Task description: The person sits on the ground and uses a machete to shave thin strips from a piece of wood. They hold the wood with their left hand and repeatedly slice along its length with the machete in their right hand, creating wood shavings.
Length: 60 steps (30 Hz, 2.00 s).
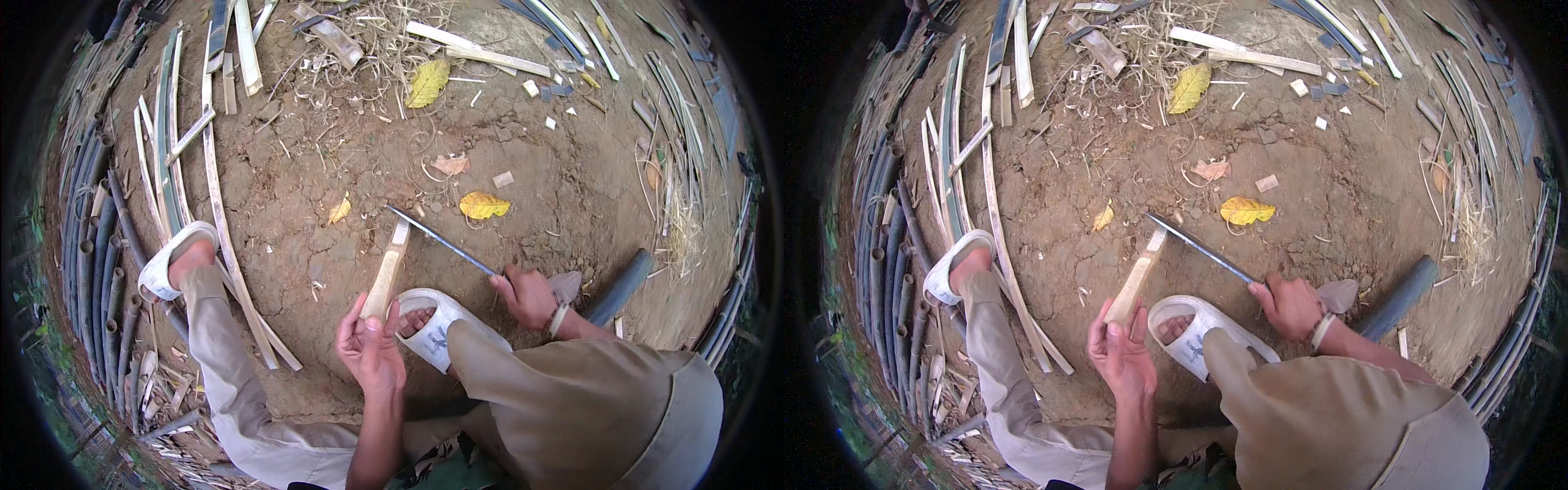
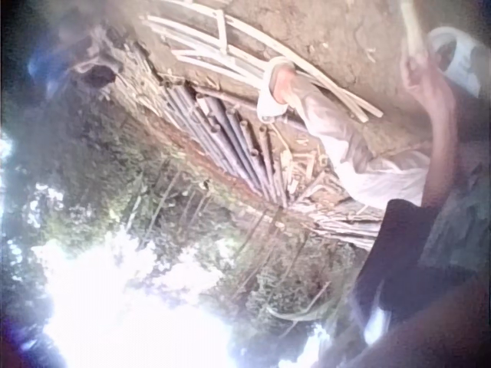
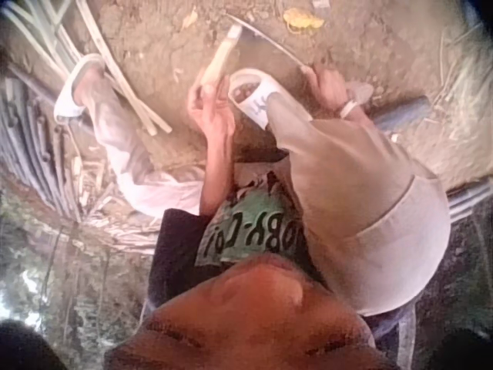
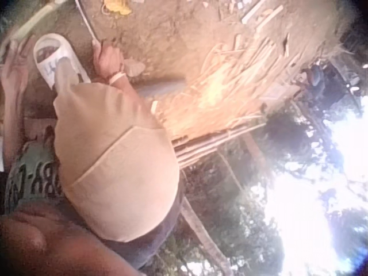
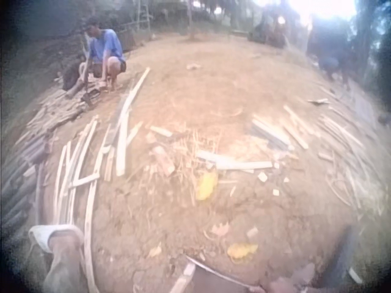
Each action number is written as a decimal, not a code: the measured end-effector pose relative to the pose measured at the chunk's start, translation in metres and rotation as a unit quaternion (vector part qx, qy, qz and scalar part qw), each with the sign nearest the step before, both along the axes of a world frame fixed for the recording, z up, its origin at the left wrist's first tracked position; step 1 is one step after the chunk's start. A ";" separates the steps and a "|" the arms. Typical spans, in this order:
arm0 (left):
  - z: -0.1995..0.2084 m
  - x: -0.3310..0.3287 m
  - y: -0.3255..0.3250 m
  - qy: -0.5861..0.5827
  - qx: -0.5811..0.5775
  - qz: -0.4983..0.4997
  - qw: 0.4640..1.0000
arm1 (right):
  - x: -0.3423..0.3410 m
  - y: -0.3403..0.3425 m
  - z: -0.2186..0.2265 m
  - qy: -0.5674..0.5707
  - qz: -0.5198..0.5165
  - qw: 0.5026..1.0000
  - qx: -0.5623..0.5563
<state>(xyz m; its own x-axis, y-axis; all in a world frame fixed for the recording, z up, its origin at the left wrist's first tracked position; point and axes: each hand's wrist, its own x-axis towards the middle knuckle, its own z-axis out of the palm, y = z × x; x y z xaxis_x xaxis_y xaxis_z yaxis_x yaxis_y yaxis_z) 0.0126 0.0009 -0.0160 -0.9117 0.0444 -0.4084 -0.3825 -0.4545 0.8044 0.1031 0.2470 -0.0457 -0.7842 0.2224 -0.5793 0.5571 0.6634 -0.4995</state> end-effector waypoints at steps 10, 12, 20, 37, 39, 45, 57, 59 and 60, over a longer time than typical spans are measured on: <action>0.017 -0.008 -0.002 0.021 -0.114 -0.022 0.993 | -0.037 0.001 0.032 0.000 0.060 0.997 -0.038; 0.021 -0.009 -0.001 0.018 -0.144 -0.029 0.989 | -0.048 0.004 0.035 0.001 0.098 0.995 -0.022; 0.025 -0.011 -0.003 0.026 -0.144 -0.053 0.988 | -0.076 0.039 0.015 -0.021 0.144 0.989 -0.012; 0.018 -0.015 -0.010 0.034 -0.135 -0.053 0.989 | -0.063 0.038 0.029 -0.030 0.129 0.991 -0.011; 0.015 -0.018 -0.012 0.105 -0.213 -0.068 0.969 | -0.057 0.038 0.016 -0.035 0.105 0.994 0.006; 0.012 -0.034 -0.023 0.357 -0.483 -0.170 0.781 | -0.021 0.025 -0.005 0.032 0.006 0.999 -0.037; 0.025 -0.009 -0.010 0.168 -0.466 -0.027 0.868 | -0.026 -0.004 0.028 0.062 -0.068 0.991 -0.101; 0.032 -0.005 -0.006 0.077 -0.374 0.000 0.924 | -0.031 -0.013 0.031 0.079 -0.043 0.988 -0.122; 0.034 -0.004 -0.007 0.055 -0.337 -0.006 0.940 | -0.034 -0.017 0.031 0.083 -0.034 0.987 -0.130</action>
<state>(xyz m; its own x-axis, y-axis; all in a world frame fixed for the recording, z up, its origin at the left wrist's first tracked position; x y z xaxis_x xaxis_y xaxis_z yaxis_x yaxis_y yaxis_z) 0.0091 -0.0060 0.0183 -0.9510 -0.1795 -0.2518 -0.2829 0.1765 0.9428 0.0691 0.2302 -0.0150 -0.8621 0.1383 -0.4876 0.4912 0.4649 -0.7366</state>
